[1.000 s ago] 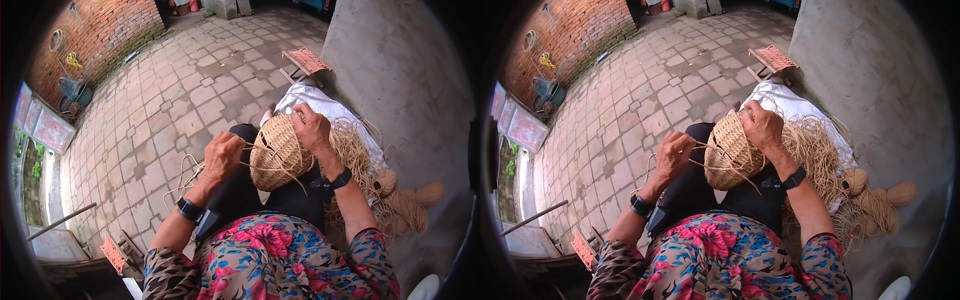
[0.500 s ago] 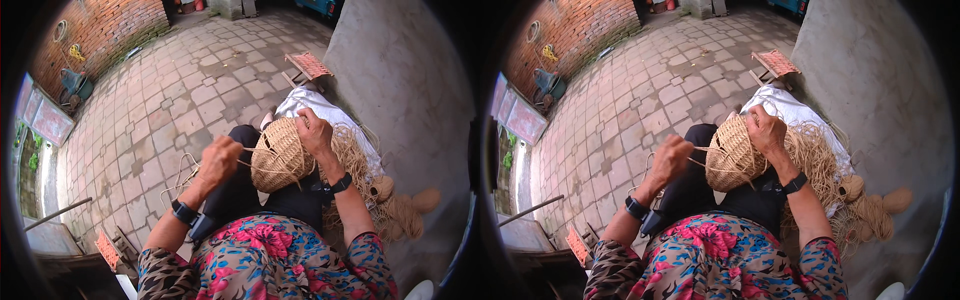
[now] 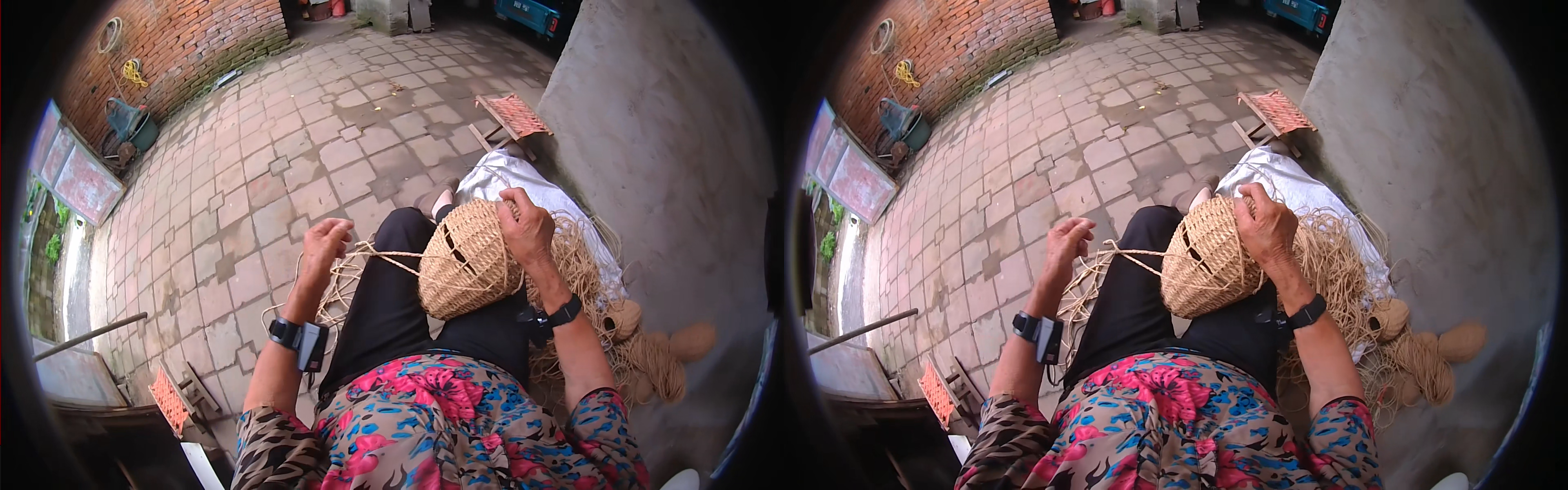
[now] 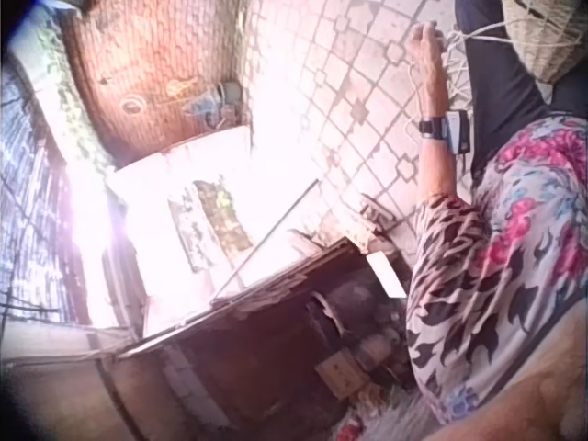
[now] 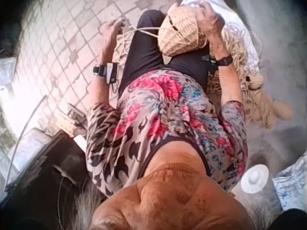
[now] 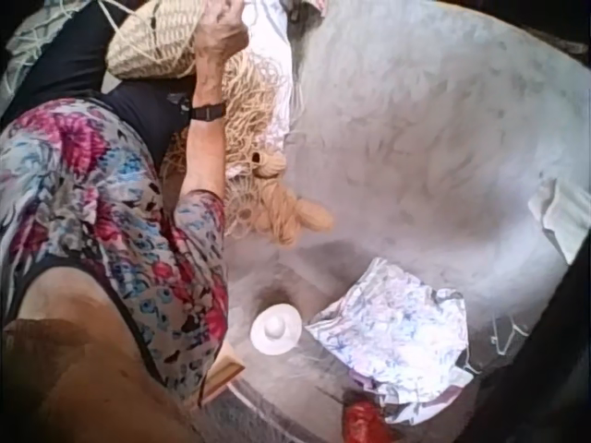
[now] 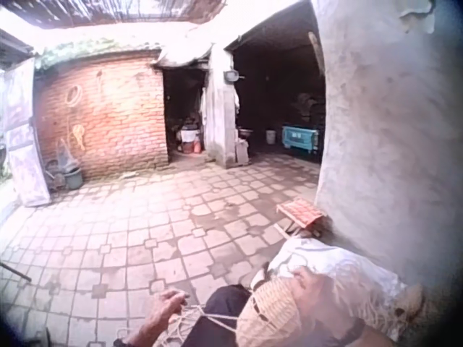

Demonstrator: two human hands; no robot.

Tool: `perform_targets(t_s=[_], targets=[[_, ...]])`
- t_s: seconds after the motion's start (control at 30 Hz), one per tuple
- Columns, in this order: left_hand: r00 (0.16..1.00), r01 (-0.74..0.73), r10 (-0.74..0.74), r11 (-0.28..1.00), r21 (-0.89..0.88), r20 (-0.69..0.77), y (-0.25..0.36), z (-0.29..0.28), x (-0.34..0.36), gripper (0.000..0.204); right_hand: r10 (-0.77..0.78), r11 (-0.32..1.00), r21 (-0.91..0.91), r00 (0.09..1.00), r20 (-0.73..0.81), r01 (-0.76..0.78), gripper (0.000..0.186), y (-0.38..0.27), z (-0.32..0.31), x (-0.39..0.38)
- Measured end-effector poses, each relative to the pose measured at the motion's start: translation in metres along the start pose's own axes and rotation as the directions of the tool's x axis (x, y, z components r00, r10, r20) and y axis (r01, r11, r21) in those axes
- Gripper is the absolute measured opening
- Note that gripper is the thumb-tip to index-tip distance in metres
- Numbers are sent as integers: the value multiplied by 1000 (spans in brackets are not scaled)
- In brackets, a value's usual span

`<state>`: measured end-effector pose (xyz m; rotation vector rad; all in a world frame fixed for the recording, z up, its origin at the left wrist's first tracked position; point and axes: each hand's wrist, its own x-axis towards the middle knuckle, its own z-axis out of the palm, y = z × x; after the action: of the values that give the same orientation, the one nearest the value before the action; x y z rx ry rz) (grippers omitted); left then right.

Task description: The recorder is weaving a basket from straw fibers using their hands.

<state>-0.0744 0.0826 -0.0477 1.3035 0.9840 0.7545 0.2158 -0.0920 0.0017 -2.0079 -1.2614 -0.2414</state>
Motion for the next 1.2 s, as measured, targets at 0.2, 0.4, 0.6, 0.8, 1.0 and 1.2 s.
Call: perform_targets(t_s=[0.2,0.4,0.6,0.8,1.0,1.2], targets=[[795,389,-455,890,239,402,27,60,-40,38,-2,1000,20,1000,-1,2,16,-1,-1,-2],[901,412,-159,602,-684,404,-2,64,-6,15,-12,1000,0,1000,-13,12,16,-2,-2,-3],[999,13,14,669,-743,30,33,-39,27,18,-42,998,39,998,-50,44,16,0,-1,-3],[989,-117,148,844,-523,18,46,-51,15,26,-20,999,26,1000,-13,20,15,-2,1,-3],[843,242,-46,922,-302,536,42,55,-13,30,-37,999,34,998,-41,38,16,1,1,-6],[862,277,-201,955,-102,465,21,112,-17,14,-20,999,24,999,-39,21,16,1,0,-7]])
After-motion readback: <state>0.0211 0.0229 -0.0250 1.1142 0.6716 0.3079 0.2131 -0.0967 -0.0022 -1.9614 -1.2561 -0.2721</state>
